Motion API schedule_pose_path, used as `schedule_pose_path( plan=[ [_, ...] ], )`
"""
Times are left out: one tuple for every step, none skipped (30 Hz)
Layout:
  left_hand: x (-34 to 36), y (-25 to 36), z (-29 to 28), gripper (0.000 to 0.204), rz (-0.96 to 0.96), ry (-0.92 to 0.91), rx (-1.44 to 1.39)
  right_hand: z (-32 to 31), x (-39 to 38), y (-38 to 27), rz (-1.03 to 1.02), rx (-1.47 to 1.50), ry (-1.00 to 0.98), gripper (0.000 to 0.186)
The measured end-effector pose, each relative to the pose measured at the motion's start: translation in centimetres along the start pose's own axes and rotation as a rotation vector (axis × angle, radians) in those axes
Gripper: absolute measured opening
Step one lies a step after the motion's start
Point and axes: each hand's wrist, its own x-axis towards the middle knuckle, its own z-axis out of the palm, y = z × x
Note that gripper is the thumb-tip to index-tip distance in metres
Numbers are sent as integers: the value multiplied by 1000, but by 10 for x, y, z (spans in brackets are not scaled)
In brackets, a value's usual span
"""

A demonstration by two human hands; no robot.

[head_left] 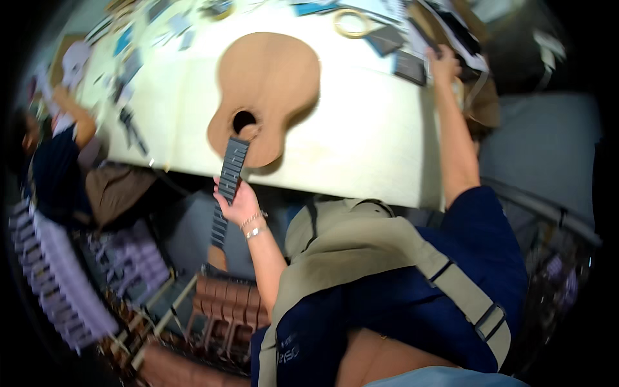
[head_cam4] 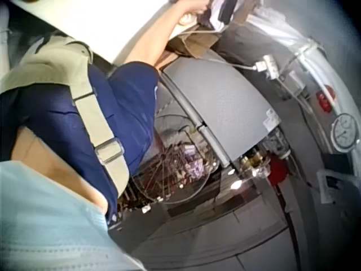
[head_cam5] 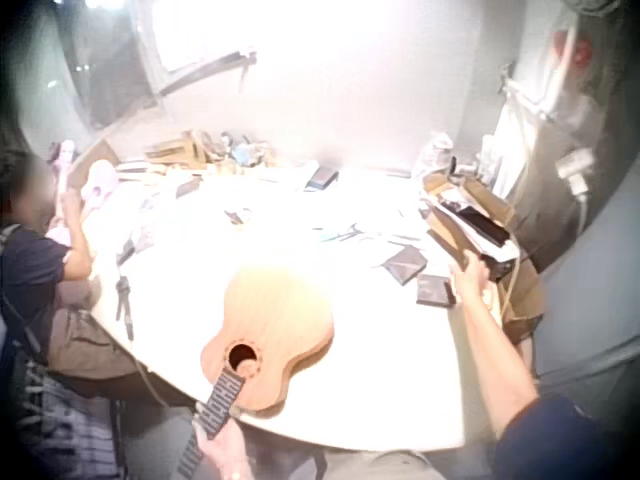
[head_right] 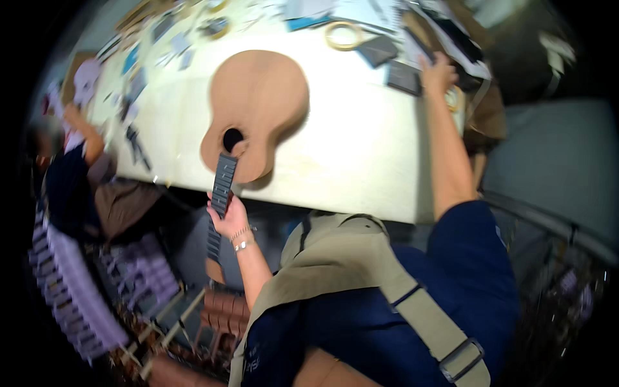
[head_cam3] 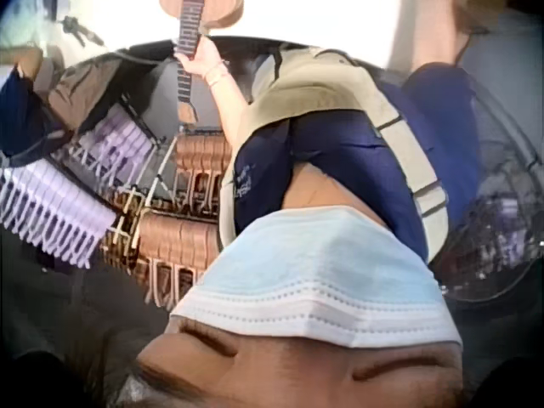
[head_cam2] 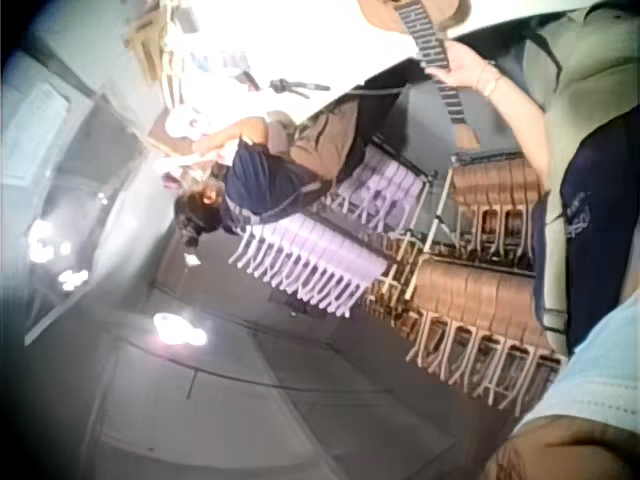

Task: The person repeatedly picks up unfinished acoustic guitars from a rack, sands the body and neck with a sanding block, and returns them to the rack. The task involves handling multiple guitars in a workshop setting.

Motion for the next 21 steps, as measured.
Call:
schedule_pose_path(
  plan=[
    [6, 4, 15, 16, 71, -73, -23, -7, 4, -9, -167, 101, 121, 45],
    [10, 8, 29, 16, 146, -152, -42, -4, 2, -15, -276, 288, 147, 43],
    [16, 20, 41, 16, 203, -250, -48, -2, -14, -35, -217, 658, -87, 39],
    [19, 34, 51, 16, 244, -340, -48, 1, -39, -55, -133, 926, -381, 36],
    [11, 41, 62, 14, 230, -382, 21, 4, -62, -68, -47, 1005, -660, 37],
    [-3, 49, 82, 13, 199, -415, 98, 6, -90, -81, 4, 993, -871, 44],
    [-29, 48, 109, 12, 192, -228, 136, 7, -116, -92, 225, 1221, -1155, 59],
    [-45, 59, 123, 12, 129, -129, 167, -6, -132, -110, 341, 1158, -1384, 71],
    [-62, 66, 138, 12, 86, -74, 151, -22, -144, -125, 427, 1270, -1549, 73],
    [-76, 69, 148, 13, 42, -25, 133, -30, -151, -135, 515, 1385, -1708, 75],
    [-83, 76, 150, 15, -41, -81, 142, -13, -162, -137, 639, 1516, -1738, 74],
    [-94, 78, 153, 17, -1, -104, 180, -22, -165, -144, 765, 1575, -1876, 65],
    [-106, 77, 157, 19, 38, -127, 220, -9, -173, -140, 778, 1536, -1894, 57],
    [-116, 74, 159, 21, 78, -153, 250, -9, -175, -144, 778, 1492, -1912, 50],
    [-122, 75, 158, 19, 128, -180, 271, -12, -180, -145, 801, 1435, -1900, 47],
    [-126, 76, 158, 17, 136, -208, 282, -17, -185, -143, 824, 1379, -1886, 43],
    [-131, 79, 157, 14, 145, -232, 287, -30, -188, -146, 841, 1316, -1872, 40],
    [-135, 81, 157, 12, 154, -257, 293, -38, -192, -149, 843, 1319, -1884, 39],
    [-139, 83, 156, 12, 152, -284, 302, -45, -195, -151, 847, 1323, -1894, 39],
    [-141, 85, 156, 12, 152, -281, 296, -50, -197, -153, 846, 1334, -1896, 38],
    [-142, 87, 156, 12, 151, -279, 292, -50, -199, -153, 836, 1366, -1896, 40]
  ],
)
